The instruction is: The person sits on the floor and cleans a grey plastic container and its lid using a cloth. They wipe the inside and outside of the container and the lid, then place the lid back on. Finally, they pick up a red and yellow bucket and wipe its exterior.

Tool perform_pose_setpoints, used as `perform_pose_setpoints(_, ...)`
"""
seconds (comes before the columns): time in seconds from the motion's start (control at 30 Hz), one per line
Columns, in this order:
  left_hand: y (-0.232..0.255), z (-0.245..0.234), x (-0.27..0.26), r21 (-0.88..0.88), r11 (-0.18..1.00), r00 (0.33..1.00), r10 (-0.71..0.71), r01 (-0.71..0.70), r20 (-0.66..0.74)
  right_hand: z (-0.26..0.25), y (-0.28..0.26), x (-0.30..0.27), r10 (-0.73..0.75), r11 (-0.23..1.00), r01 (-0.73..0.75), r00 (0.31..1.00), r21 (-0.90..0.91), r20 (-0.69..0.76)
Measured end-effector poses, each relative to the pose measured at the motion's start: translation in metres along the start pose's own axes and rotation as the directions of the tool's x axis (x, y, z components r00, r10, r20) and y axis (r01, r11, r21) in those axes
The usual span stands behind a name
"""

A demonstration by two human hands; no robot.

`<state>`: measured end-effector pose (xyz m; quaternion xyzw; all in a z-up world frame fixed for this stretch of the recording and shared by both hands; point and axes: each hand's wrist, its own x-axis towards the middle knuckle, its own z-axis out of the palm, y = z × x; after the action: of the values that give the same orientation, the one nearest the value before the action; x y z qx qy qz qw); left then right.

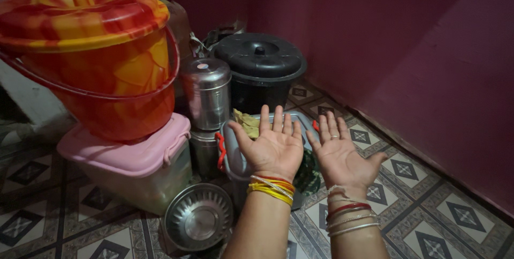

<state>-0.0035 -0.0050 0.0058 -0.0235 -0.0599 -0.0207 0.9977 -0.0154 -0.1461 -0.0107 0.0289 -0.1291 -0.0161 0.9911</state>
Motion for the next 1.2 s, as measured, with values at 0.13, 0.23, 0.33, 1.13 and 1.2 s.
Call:
perform_pose_setpoints(0.13, 0.000, 0.001, 0.006, 0.023, 1.000, 1.000, -0.004, 0.003, 0.016, -0.006, -0.003, 0.011, 0.008, 1.000, -0.008, 1.000, -0.007, 0.015)
perform_pose_setpoints(0.23, 0.000, 0.004, 0.016, 0.058, 0.998, 1.000, -0.002, 0.002, 0.010, -0.010, -0.010, 0.026, 0.020, 0.999, -0.018, 0.999, -0.047, 0.034)
perform_pose_setpoints(0.33, 0.004, 0.015, 0.031, 0.097, 0.995, 1.000, 0.001, -0.002, 0.009, -0.006, -0.023, 0.048, 0.009, 0.992, -0.004, 0.999, -0.128, 0.044)
perform_pose_setpoints(1.13, 0.010, 0.056, 0.082, 0.321, 0.947, 0.998, -0.003, -0.017, 0.064, 0.006, -0.034, 0.100, -0.011, 0.951, -0.001, 0.999, -0.309, -0.038)
perform_pose_setpoints(1.2, 0.011, 0.049, 0.086, 0.347, 0.938, 0.999, -0.014, -0.005, 0.052, 0.003, -0.030, 0.099, -0.001, 0.947, -0.022, 0.997, -0.321, -0.072)
